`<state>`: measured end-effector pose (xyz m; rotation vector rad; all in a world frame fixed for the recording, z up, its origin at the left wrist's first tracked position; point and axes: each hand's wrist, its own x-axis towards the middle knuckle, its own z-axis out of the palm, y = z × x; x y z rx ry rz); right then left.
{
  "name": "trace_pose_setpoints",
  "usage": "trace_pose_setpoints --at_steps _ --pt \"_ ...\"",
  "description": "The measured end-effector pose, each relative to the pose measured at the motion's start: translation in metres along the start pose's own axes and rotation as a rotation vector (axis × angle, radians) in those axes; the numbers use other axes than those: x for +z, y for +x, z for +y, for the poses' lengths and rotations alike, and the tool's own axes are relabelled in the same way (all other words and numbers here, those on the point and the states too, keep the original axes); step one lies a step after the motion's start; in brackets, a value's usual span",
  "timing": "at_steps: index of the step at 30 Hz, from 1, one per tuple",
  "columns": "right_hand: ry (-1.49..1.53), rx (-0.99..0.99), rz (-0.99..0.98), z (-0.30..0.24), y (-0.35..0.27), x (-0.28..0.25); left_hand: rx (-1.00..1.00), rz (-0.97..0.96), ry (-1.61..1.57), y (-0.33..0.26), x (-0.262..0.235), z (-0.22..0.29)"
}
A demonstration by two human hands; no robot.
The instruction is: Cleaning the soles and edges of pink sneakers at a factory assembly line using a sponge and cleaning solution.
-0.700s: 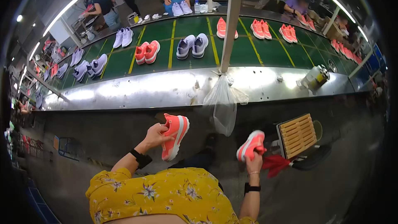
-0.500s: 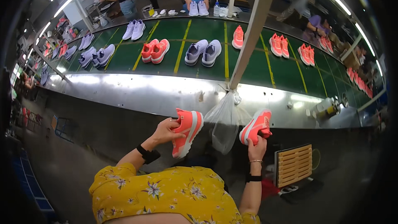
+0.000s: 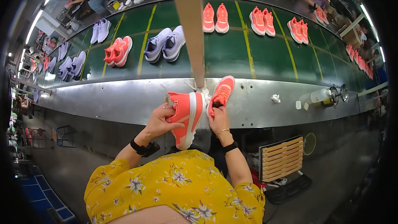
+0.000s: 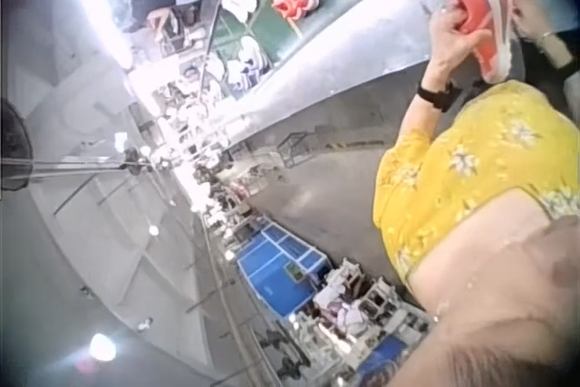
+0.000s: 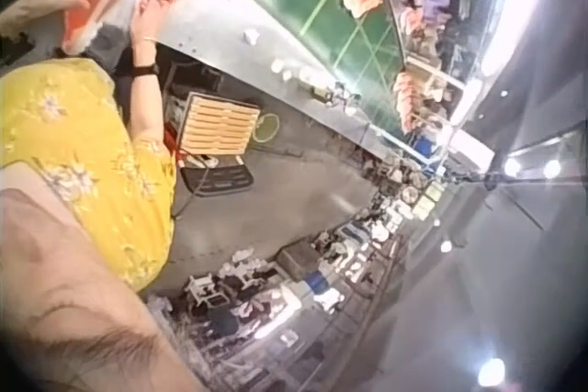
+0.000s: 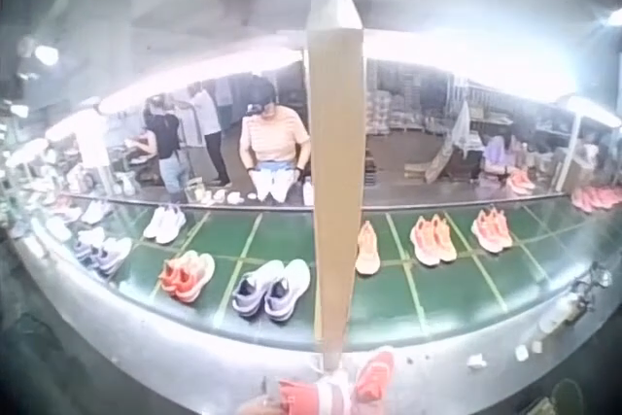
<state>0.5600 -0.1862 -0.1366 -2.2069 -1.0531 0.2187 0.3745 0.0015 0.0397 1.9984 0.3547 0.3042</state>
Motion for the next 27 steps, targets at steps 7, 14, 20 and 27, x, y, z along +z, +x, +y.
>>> trace_pose_setpoints --at_steps 7,14,20,27 --pt "0.498 0.012 0.184 -0.001 0.027 -0.101 0.001 0.031 0.165 0.052 0.060 0.032" --pt "0.401 -0.501 0.237 -0.002 0.081 -0.215 0.087 0.116 0.425 0.102 0.129 0.077" --pt "0.361 -0.633 0.189 0.016 0.096 -0.225 0.082 0.177 0.518 0.125 0.165 0.105" --pt "0.271 -0.640 0.262 0.013 0.099 -0.219 0.182 0.242 0.559 0.129 0.172 0.095"
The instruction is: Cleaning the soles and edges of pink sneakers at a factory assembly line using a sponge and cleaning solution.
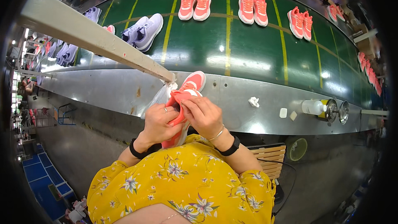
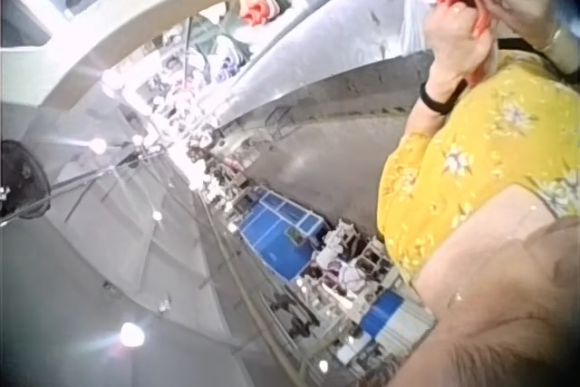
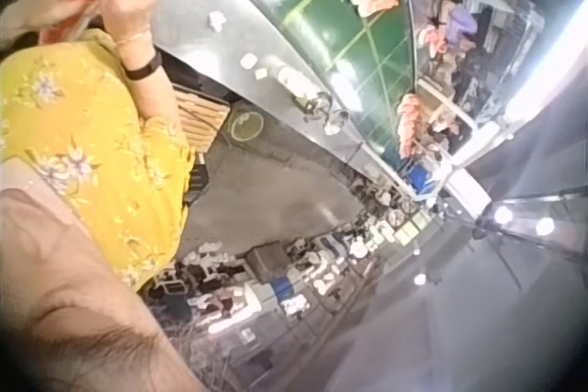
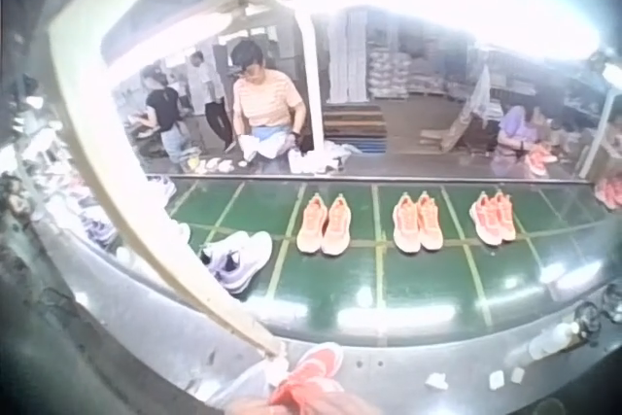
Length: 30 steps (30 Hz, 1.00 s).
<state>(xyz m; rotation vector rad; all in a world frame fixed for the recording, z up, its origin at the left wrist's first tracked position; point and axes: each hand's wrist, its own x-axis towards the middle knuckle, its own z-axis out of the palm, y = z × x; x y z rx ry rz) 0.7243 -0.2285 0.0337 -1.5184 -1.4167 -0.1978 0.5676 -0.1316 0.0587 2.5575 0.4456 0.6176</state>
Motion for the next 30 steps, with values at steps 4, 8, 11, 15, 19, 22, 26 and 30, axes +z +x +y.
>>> trace_pose_setpoints --at_steps 4,8,11,15,19,22,26,30 --pt "-0.041 0.079 0.013 -0.004 -0.006 0.015 -0.010 -0.016 -0.014 -0.006 -0.001 -0.009" --pt "0.019 0.183 0.016 -0.009 -0.005 0.025 0.000 -0.059 0.002 -0.011 -0.007 -0.020" --pt "0.019 0.192 -0.001 -0.024 -0.001 0.026 -0.004 0.021 -0.018 -0.016 -0.003 -0.026" --pt "-0.025 0.237 0.016 -0.025 -0.003 0.029 0.001 -0.023 0.021 -0.012 -0.001 -0.026" --pt "-0.054 0.266 0.047 -0.019 -0.005 0.026 0.016 -0.044 0.064 -0.004 0.008 -0.021" --pt "-0.064 0.247 0.066 -0.012 -0.003 0.020 0.022 -0.040 0.065 0.005 0.013 -0.015" --pt "-0.017 0.326 0.086 0.013 -0.008 0.011 0.013 -0.057 0.096 0.021 0.026 0.001" --pt "0.344 0.666 0.064 0.044 0.000 -0.020 -0.008 -0.093 0.070 0.046 0.042 0.014"
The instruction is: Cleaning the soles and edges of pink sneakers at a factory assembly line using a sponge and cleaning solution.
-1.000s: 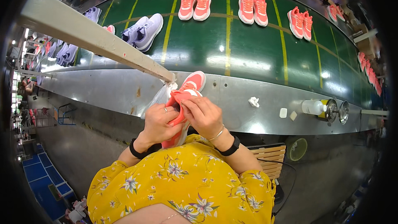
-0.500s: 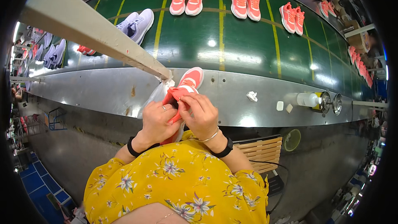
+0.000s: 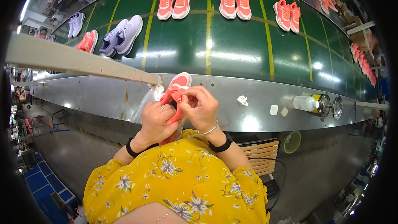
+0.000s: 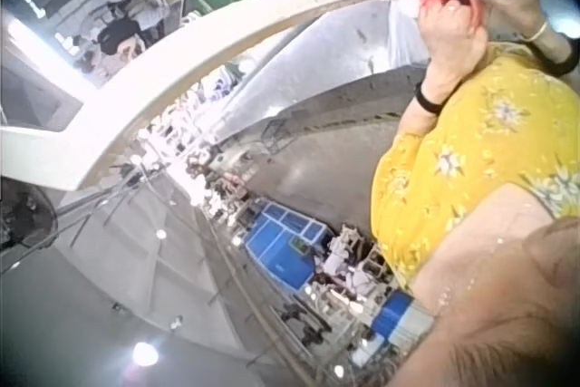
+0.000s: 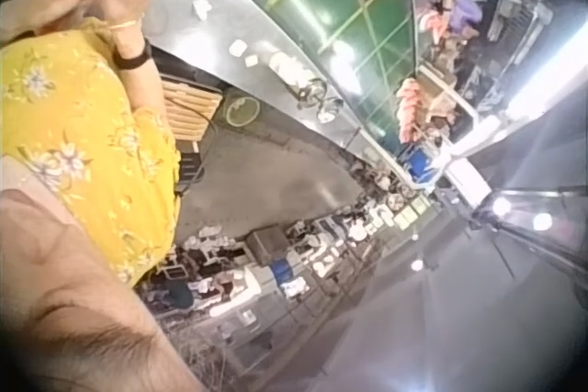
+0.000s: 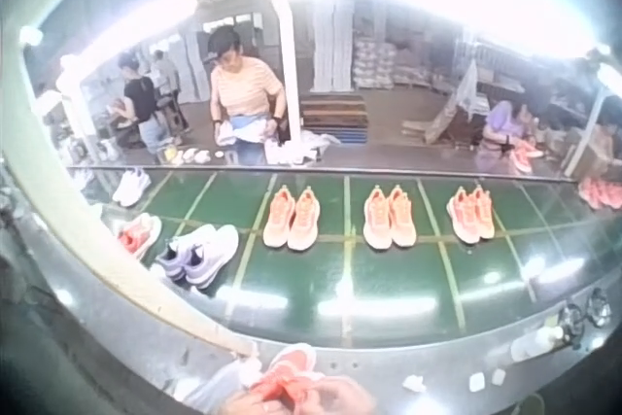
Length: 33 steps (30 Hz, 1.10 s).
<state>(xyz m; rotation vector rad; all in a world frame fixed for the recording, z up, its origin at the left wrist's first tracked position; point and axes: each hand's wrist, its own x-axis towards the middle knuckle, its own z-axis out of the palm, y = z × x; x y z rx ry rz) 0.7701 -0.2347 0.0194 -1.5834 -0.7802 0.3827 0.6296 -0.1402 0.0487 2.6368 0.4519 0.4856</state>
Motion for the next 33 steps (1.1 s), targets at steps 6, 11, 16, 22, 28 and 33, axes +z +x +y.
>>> trace_pose_setpoints --at_steps 6,11,16,22,28,33 --pt "-0.152 -0.293 -0.050 0.011 0.016 -0.053 0.022 0.062 -0.099 0.035 0.026 0.021" --pt "-0.266 -0.422 -0.005 0.021 0.028 -0.088 0.031 0.022 -0.027 0.064 0.043 0.047" --pt "-0.305 -0.449 0.066 0.031 0.037 -0.105 0.047 0.019 0.043 0.085 0.061 0.063" --pt "-0.308 -0.458 0.128 0.040 0.049 -0.114 0.044 0.013 0.104 0.099 0.072 0.073" --pt "-0.053 -0.231 0.078 0.057 0.065 -0.122 0.002 -0.004 0.082 0.110 0.081 0.073" --pt "0.230 0.073 0.094 0.081 0.056 -0.144 -0.020 -0.093 -0.061 0.124 0.087 0.062"
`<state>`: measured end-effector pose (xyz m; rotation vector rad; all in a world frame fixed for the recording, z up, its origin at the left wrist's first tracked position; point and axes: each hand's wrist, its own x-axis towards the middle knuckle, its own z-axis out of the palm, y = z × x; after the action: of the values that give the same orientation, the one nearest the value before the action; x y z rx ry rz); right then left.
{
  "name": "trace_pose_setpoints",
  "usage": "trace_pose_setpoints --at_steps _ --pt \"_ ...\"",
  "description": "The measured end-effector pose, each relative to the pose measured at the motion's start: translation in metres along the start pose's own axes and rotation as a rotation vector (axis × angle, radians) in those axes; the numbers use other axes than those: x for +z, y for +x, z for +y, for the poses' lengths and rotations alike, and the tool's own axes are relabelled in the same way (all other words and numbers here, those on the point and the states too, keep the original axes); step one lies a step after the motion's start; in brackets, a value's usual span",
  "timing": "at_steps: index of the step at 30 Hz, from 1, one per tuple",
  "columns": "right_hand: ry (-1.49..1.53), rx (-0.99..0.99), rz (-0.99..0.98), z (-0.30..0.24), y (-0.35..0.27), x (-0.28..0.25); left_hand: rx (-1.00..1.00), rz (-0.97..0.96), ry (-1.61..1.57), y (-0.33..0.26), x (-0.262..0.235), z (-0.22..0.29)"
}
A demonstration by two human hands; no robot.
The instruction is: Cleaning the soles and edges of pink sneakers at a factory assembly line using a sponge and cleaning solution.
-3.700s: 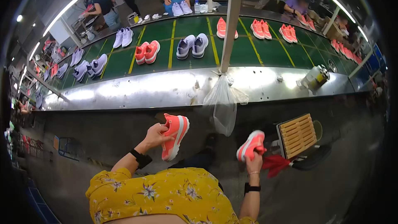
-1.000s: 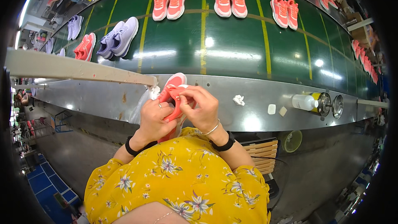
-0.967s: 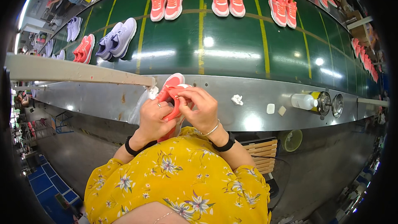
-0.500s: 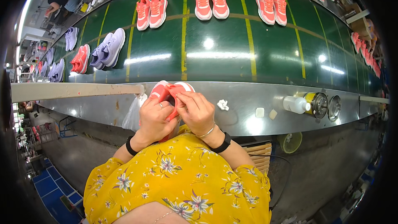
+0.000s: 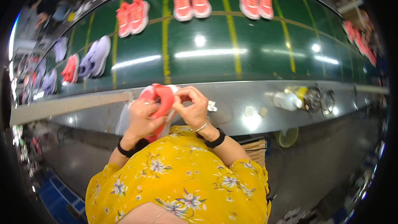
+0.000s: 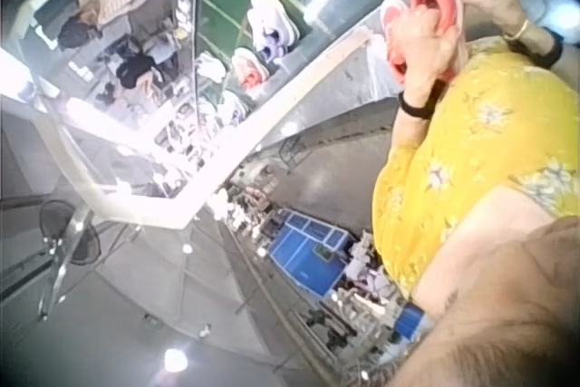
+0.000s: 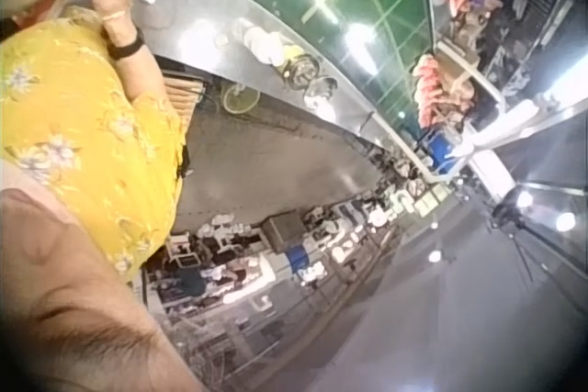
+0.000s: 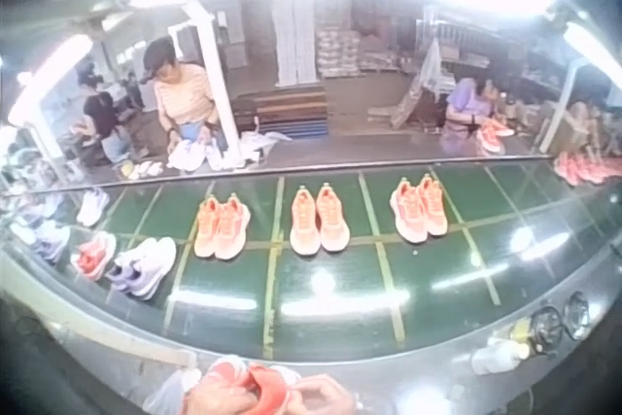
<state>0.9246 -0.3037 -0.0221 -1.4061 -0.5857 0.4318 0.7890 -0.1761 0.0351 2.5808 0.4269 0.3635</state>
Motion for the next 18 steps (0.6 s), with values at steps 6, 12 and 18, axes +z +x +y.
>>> trace_pose_setpoints --at_steps 6,12,18 --pt "-0.307 -0.144 0.369 0.023 -0.021 -0.100 -0.447 -0.200 -0.395 0.013 0.018 -0.048" --pt "-1.059 -0.224 0.931 0.048 -0.047 -0.291 -0.726 -0.193 -0.827 0.030 0.064 -0.074" --pt "-1.406 -0.036 1.036 0.095 -0.061 -0.440 -0.922 -0.339 -0.896 0.019 0.122 -0.106"
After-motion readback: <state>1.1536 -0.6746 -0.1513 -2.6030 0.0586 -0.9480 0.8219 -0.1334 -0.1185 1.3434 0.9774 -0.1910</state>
